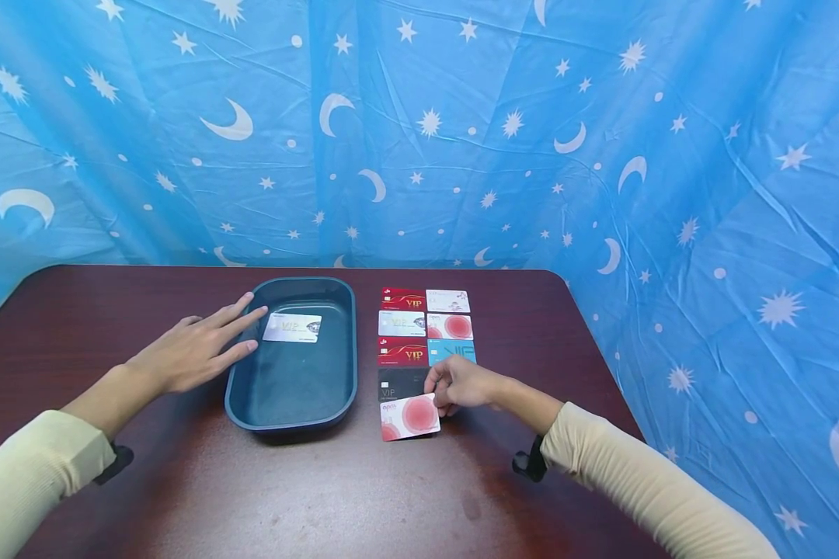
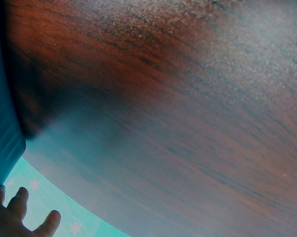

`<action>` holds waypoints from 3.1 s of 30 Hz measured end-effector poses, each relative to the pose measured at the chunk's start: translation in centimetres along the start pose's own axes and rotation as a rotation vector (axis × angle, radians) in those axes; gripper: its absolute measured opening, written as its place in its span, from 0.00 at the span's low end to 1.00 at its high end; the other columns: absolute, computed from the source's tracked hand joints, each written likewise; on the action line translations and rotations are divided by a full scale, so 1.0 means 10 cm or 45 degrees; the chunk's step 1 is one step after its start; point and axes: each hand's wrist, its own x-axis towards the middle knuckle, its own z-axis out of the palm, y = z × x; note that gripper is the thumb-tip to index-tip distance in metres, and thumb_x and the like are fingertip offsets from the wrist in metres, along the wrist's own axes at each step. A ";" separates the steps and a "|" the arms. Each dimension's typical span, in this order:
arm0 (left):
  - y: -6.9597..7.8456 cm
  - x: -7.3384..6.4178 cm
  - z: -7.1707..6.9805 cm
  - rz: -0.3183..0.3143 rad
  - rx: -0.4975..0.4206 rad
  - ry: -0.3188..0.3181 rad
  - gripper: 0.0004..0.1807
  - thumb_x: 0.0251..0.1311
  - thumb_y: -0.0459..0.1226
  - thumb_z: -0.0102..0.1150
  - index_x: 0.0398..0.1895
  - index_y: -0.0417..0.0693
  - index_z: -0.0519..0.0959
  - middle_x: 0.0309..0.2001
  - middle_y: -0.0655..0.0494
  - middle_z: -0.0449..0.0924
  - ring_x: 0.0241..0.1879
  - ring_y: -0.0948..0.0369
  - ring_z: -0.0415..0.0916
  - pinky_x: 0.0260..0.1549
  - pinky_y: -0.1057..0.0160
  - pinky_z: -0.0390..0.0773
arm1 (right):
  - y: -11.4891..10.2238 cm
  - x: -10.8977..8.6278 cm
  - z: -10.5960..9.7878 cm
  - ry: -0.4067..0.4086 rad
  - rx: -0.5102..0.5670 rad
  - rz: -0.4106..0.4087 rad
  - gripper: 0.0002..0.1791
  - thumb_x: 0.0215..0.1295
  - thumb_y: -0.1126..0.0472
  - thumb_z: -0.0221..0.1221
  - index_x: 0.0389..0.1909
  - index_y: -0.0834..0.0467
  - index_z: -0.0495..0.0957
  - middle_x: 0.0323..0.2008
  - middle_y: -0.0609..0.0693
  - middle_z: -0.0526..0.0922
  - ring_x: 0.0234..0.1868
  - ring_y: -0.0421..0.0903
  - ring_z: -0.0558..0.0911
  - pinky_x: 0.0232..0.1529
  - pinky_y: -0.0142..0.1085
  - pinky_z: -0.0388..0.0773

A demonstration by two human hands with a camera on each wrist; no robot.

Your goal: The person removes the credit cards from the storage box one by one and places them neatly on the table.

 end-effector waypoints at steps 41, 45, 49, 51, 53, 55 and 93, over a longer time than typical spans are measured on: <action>0.00 -0.01 -0.01 0.008 -0.013 0.001 0.37 0.73 0.56 0.43 0.78 0.48 0.55 0.78 0.37 0.46 0.73 0.36 0.54 0.61 0.27 0.58 | 0.10 -0.01 0.08 0.001 0.063 0.024 0.06 0.64 0.69 0.60 0.40 0.67 0.76 0.34 0.58 0.81 0.30 0.49 0.84 0.39 0.42 0.85; 0.00 0.00 -0.01 0.007 -0.012 -0.001 0.37 0.73 0.56 0.43 0.78 0.48 0.55 0.78 0.37 0.46 0.73 0.37 0.54 0.61 0.27 0.58 | 0.09 -0.01 0.06 0.009 0.070 0.040 0.07 0.64 0.69 0.60 0.41 0.68 0.75 0.34 0.58 0.80 0.31 0.51 0.84 0.40 0.42 0.85; 0.00 0.00 -0.01 0.010 -0.012 0.000 0.37 0.73 0.56 0.43 0.78 0.48 0.55 0.78 0.37 0.46 0.73 0.36 0.53 0.61 0.27 0.58 | 0.03 0.01 0.02 0.027 0.066 0.062 0.09 0.65 0.68 0.60 0.43 0.68 0.75 0.36 0.59 0.80 0.33 0.54 0.85 0.42 0.43 0.85; 0.00 -0.01 -0.01 0.011 -0.012 -0.001 0.37 0.73 0.56 0.43 0.78 0.48 0.55 0.78 0.37 0.46 0.73 0.36 0.53 0.61 0.27 0.58 | -0.03 0.02 -0.01 0.036 0.056 0.054 0.10 0.65 0.68 0.60 0.44 0.68 0.74 0.37 0.60 0.80 0.35 0.56 0.85 0.43 0.43 0.84; 0.00 -0.01 -0.01 0.009 -0.014 -0.001 0.37 0.73 0.56 0.43 0.78 0.48 0.55 0.78 0.37 0.46 0.73 0.36 0.53 0.61 0.27 0.58 | -0.11 0.05 -0.04 0.053 0.043 0.040 0.11 0.65 0.67 0.60 0.45 0.68 0.74 0.38 0.60 0.80 0.36 0.56 0.85 0.44 0.44 0.84; -0.01 -0.01 0.00 0.005 -0.012 -0.004 0.37 0.73 0.56 0.43 0.78 0.48 0.55 0.78 0.37 0.46 0.73 0.36 0.54 0.61 0.27 0.58 | -0.20 0.09 -0.06 0.074 0.028 0.006 0.11 0.65 0.66 0.60 0.45 0.67 0.74 0.39 0.61 0.79 0.36 0.56 0.85 0.45 0.45 0.84; -0.01 0.01 -0.02 -0.001 -0.011 -0.015 0.37 0.73 0.56 0.44 0.78 0.49 0.56 0.78 0.37 0.46 0.73 0.37 0.53 0.61 0.26 0.58 | -1.48 1.04 0.17 0.015 0.235 -0.094 0.31 0.76 0.58 0.53 0.74 0.64 0.56 0.63 0.71 0.71 0.53 0.61 0.83 0.56 0.47 0.79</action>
